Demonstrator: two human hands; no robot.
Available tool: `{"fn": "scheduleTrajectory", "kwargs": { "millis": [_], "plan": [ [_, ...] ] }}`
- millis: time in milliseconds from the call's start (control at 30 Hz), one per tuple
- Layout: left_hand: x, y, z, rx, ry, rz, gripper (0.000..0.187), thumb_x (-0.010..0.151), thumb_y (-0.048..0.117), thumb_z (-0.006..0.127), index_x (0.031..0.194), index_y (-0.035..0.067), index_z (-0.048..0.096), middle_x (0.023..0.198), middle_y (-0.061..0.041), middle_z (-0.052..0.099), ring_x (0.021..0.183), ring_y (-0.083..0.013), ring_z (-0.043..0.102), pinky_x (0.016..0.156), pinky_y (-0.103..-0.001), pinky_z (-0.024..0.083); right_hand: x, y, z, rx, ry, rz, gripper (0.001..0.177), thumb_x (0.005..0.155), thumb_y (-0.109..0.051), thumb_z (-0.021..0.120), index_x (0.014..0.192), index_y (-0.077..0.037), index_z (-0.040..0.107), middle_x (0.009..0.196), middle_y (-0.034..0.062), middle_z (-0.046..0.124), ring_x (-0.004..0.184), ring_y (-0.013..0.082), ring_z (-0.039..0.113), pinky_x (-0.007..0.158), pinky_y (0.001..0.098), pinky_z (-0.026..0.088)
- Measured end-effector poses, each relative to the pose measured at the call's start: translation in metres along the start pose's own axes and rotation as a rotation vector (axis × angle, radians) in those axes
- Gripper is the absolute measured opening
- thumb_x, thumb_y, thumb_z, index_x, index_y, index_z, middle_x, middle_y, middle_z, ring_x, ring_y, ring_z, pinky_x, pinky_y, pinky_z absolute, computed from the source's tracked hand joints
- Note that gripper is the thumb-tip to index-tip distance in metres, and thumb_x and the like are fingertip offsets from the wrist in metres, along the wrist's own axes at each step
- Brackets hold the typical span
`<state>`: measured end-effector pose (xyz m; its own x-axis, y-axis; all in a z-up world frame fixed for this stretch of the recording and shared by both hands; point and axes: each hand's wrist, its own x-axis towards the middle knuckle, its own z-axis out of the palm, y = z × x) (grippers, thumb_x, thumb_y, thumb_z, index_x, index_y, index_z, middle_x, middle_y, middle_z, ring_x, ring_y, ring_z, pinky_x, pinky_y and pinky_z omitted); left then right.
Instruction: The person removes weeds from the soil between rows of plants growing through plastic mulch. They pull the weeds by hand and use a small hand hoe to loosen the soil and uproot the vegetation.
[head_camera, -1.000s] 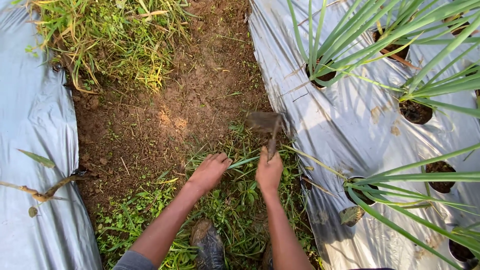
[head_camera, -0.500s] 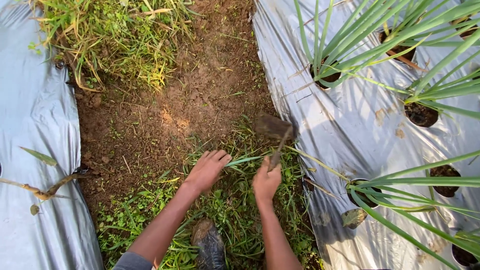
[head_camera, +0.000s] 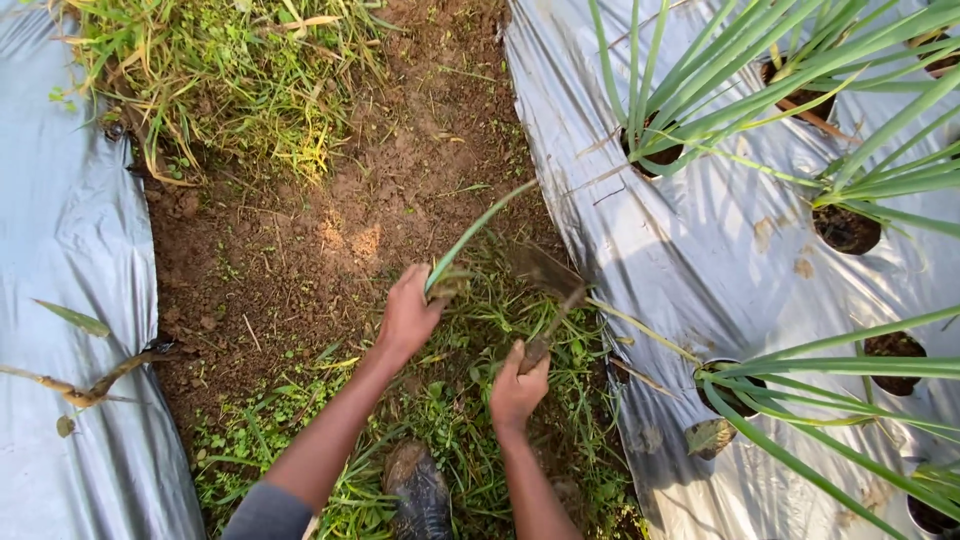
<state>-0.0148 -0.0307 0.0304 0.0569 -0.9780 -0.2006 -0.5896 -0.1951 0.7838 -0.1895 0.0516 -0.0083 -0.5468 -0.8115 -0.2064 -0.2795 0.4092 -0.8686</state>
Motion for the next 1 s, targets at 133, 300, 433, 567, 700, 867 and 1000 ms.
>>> {"fn": "scheduleTrajectory", "kwargs": {
  "millis": [133,300,433,567,700,867,1000],
  "plan": [
    [0.041,0.012,0.011,0.065,0.06,0.074,0.038,0.089,0.008,0.079,0.122,-0.005,0.066,0.11,-0.018,0.067,0.101,-0.0347,0.071,0.085,-0.044,0.062,-0.004,0.023,-0.01,0.204,-0.002,0.024,0.02,0.108,-0.024,0.056,0.096,-0.009,0.055,0.054,0.0014,0.052,0.043,0.0124,0.054,0.045,0.0272,0.045],
    [0.094,0.046,0.038,0.483,-0.408,-0.086,0.031,0.094,0.028,0.078,0.113,0.006,0.068,0.105,-0.01,0.064,0.073,-0.0245,0.068,0.066,-0.031,0.069,-0.013,0.072,-0.02,0.038,0.073,0.39,0.034,0.103,-0.043,0.056,0.091,-0.011,0.059,0.069,0.0022,0.055,0.057,0.0167,0.049,0.053,0.0382,0.039],
    [0.117,0.006,0.088,0.897,-0.39,0.113,0.017,0.103,0.01,0.06,0.111,0.019,0.072,0.082,-0.003,0.072,0.069,-0.0229,0.073,0.061,-0.042,0.065,-0.005,0.067,-0.023,0.139,0.025,0.454,0.032,0.106,-0.039,0.055,0.095,-0.009,0.059,0.072,0.0053,0.059,0.059,0.0196,0.055,0.053,0.0378,0.046],
    [0.093,0.031,0.057,0.74,-0.513,0.045,0.025,0.098,-0.009,0.053,0.106,0.009,0.067,0.081,-0.008,0.069,0.066,-0.0202,0.068,0.065,-0.035,0.068,-0.004,0.083,-0.022,0.1,0.05,0.446,0.035,0.104,-0.044,0.058,0.087,-0.013,0.055,0.071,0.0015,0.051,0.061,0.0167,0.047,0.056,0.0374,0.038],
    [0.07,0.041,0.022,0.155,-0.356,-0.064,0.027,0.101,-0.006,0.053,0.108,0.01,0.073,0.062,-0.003,0.054,0.04,-0.013,0.048,0.029,-0.024,0.042,-0.003,0.078,-0.022,0.142,0.046,0.451,0.034,0.104,-0.041,0.059,0.087,-0.012,0.054,0.068,0.0015,0.05,0.057,0.0166,0.046,0.05,0.0362,0.038],
    [0.065,0.023,-0.003,-0.116,-0.108,-0.013,0.022,0.1,0.009,0.062,0.121,0.01,0.067,0.098,-0.006,0.063,0.065,-0.0116,0.057,0.048,-0.024,0.054,-0.003,0.084,-0.019,0.124,0.055,0.41,0.034,0.103,-0.041,0.061,0.083,-0.015,0.05,0.065,-0.0012,0.045,0.054,0.0148,0.042,0.052,0.0364,0.033],
    [0.06,-0.012,0.0,-0.222,0.042,-0.06,0.021,0.101,0.023,0.058,0.114,0.008,0.064,0.112,-0.005,0.052,0.098,-0.0173,0.054,0.088,-0.037,0.057,-0.003,0.066,-0.021,0.082,0.067,0.432,0.049,0.099,-0.041,0.061,0.135,-0.009,0.063,0.083,0.0044,0.063,0.067,0.0189,0.054,0.064,0.0393,0.045]
  ]
}}
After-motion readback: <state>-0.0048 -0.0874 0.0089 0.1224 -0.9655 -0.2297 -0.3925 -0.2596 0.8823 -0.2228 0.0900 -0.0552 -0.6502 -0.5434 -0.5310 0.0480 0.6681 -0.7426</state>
